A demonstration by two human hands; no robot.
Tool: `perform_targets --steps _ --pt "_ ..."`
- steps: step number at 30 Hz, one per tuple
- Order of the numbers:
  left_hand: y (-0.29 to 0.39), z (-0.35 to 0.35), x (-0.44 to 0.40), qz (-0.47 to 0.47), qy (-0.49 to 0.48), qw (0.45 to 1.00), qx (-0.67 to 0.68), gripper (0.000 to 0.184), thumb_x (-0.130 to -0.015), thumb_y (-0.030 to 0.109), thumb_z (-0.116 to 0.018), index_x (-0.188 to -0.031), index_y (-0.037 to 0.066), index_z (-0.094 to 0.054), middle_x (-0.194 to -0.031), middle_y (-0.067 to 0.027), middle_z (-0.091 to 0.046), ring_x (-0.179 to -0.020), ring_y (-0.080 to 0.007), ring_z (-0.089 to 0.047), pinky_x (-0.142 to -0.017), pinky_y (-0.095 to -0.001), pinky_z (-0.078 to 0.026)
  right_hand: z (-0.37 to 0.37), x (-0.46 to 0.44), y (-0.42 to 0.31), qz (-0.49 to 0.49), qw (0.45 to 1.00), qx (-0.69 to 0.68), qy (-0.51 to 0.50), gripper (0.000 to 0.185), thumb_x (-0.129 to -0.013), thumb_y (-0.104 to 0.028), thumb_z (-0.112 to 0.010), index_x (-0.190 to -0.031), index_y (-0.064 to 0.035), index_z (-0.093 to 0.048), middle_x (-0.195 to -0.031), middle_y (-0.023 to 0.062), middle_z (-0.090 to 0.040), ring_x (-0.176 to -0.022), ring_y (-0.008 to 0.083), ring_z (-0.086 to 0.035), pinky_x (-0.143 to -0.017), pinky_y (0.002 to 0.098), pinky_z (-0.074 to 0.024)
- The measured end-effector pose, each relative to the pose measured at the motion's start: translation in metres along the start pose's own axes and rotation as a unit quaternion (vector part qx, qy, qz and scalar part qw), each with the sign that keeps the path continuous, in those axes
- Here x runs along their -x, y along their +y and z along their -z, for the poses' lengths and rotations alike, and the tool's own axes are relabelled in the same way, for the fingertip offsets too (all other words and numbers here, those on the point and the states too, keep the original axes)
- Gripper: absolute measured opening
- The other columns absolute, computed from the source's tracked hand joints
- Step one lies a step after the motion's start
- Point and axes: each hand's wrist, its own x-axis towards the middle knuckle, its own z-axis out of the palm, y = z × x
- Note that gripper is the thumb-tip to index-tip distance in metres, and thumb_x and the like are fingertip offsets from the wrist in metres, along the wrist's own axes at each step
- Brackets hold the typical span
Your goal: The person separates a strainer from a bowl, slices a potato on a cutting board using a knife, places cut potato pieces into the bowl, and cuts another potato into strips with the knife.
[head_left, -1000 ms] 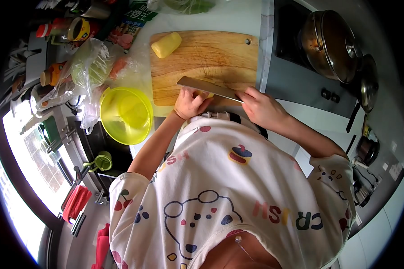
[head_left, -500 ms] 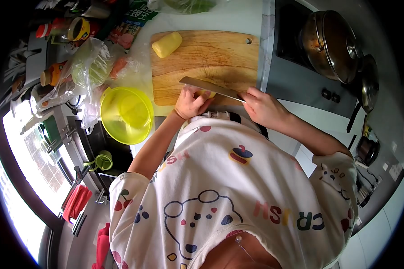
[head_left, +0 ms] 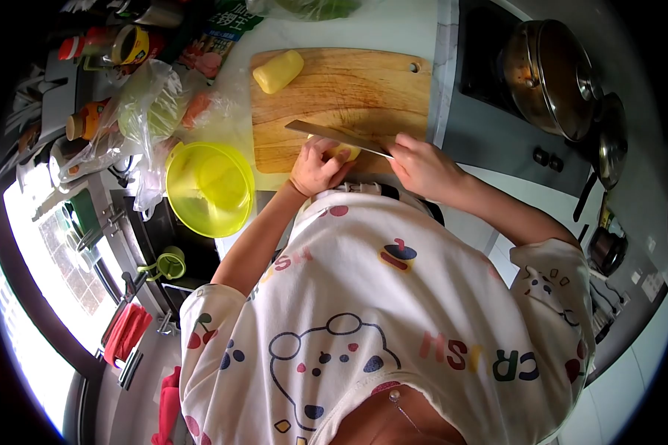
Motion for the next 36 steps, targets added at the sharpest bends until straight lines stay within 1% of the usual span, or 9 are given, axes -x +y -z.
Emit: perform_targets --steps 6,9,12,15,21,24,27,30,36 --pt "0.002 0.003 -0.005 0.011 0.000 1.000 0.012 0.041 -0.071 0.018 -0.084 -0.106 0.014 -0.062 -0.111 -0.0121 -0.055 -0.104 -0.0329 -0.055 -0.087 -0.0406 -0.050 -0.007 -0.014 0.005 0.012 1.000 -0.022 0.014 0.006 -0.089 -0.001 -0.059 -0.088 0.0043 -0.060 -0.084 0.0167 -0.055 -0.068 0.0365 -0.059 -0.060 0.0435 -0.0481" --pt "0.004 0.005 -0.014 0.010 0.022 1.000 0.016 0.042 -0.072 0.015 -0.083 -0.105 0.013 -0.059 -0.100 -0.0126 -0.057 -0.089 -0.0322 -0.058 -0.073 -0.0417 -0.051 -0.008 -0.018 0.006 0.020 0.999 -0.030 0.021 0.007 -0.090 -0.002 -0.060 -0.087 0.0046 -0.060 -0.083 0.0168 -0.055 -0.068 0.0366 -0.059 -0.060 0.0434 -0.0480" --pt "0.001 0.010 -0.025 -0.003 0.004 0.998 0.065 0.043 -0.072 0.012 -0.082 -0.106 0.012 -0.056 -0.084 -0.0127 -0.056 -0.068 -0.0316 -0.056 -0.054 -0.0427 -0.045 -0.009 -0.022 0.008 0.025 0.999 -0.032 0.023 0.008 -0.090 -0.002 -0.060 -0.086 0.0047 -0.061 -0.083 0.0171 -0.055 -0.069 0.0370 -0.059 -0.061 0.0436 -0.0479" --pt "0.001 0.010 -0.033 -0.007 0.034 0.995 0.093 0.045 -0.072 0.011 -0.082 -0.106 0.012 -0.052 -0.074 -0.0125 -0.052 -0.055 -0.0314 -0.050 -0.045 -0.0425 -0.036 -0.012 -0.025 0.011 0.031 0.999 -0.030 0.029 0.009 -0.090 -0.002 -0.061 -0.084 0.0046 -0.060 -0.082 0.0174 -0.054 -0.069 0.0375 -0.059 -0.061 0.0442 -0.0476" --pt "0.001 0.011 -0.034 0.001 0.032 0.995 0.089 0.047 -0.071 0.012 -0.082 -0.107 0.012 -0.052 -0.075 -0.0127 -0.054 -0.056 -0.0322 -0.051 -0.046 -0.0429 -0.037 -0.014 -0.031 0.013 0.033 0.999 -0.034 0.025 0.014 -0.090 -0.003 -0.061 -0.079 0.0041 -0.057 -0.081 0.0179 -0.054 -0.069 0.0387 -0.058 -0.061 0.0458 -0.0468" --pt "0.001 0.010 -0.026 0.004 0.016 0.998 0.068 0.046 -0.071 0.014 -0.083 -0.108 0.013 -0.055 -0.086 -0.0136 -0.056 -0.070 -0.0328 -0.057 -0.055 -0.0435 -0.046 -0.018 -0.039 0.018 0.028 0.999 -0.019 0.009 0.018 -0.092 -0.008 -0.059 -0.077 0.0024 -0.058 -0.082 0.0179 -0.056 -0.070 0.0388 -0.060 -0.063 0.0458 -0.0497" --pt "0.001 0.005 -0.012 0.004 0.017 0.999 0.033 0.045 -0.071 0.016 -0.084 -0.108 0.013 -0.059 -0.101 -0.0141 -0.055 -0.090 -0.0337 -0.058 -0.072 -0.0431 -0.052 -0.025 -0.039 0.022 0.024 0.999 -0.017 0.019 0.020 -0.093 -0.010 -0.059 -0.076 0.0012 -0.059 -0.083 0.0177 -0.057 -0.071 0.0390 -0.061 -0.064 0.0460 -0.0514" --pt "0.000 0.002 -0.004 0.006 0.002 1.000 0.024 0.044 -0.071 0.017 -0.085 -0.108 0.013 -0.061 -0.111 -0.0140 -0.052 -0.104 -0.0345 -0.054 -0.086 -0.0426 -0.052 -0.032 -0.038 0.024 0.033 0.998 -0.032 0.050 0.018 -0.091 -0.007 -0.061 -0.077 0.0020 -0.057 -0.082 0.0171 -0.055 -0.068 0.0386 -0.059 -0.061 0.0459 -0.0481" --pt "0.002 0.003 -0.005 0.019 0.013 1.000 0.021 0.044 -0.070 0.017 -0.085 -0.107 0.013 -0.061 -0.109 -0.0136 -0.054 -0.102 -0.0344 -0.056 -0.085 -0.0422 -0.052 -0.027 -0.027 0.012 0.015 0.998 -0.028 0.056 0.007 -0.091 -0.005 -0.061 -0.090 0.0016 -0.061 -0.085 0.0153 -0.055 -0.069 0.0358 -0.059 -0.060 0.0438 -0.0476"
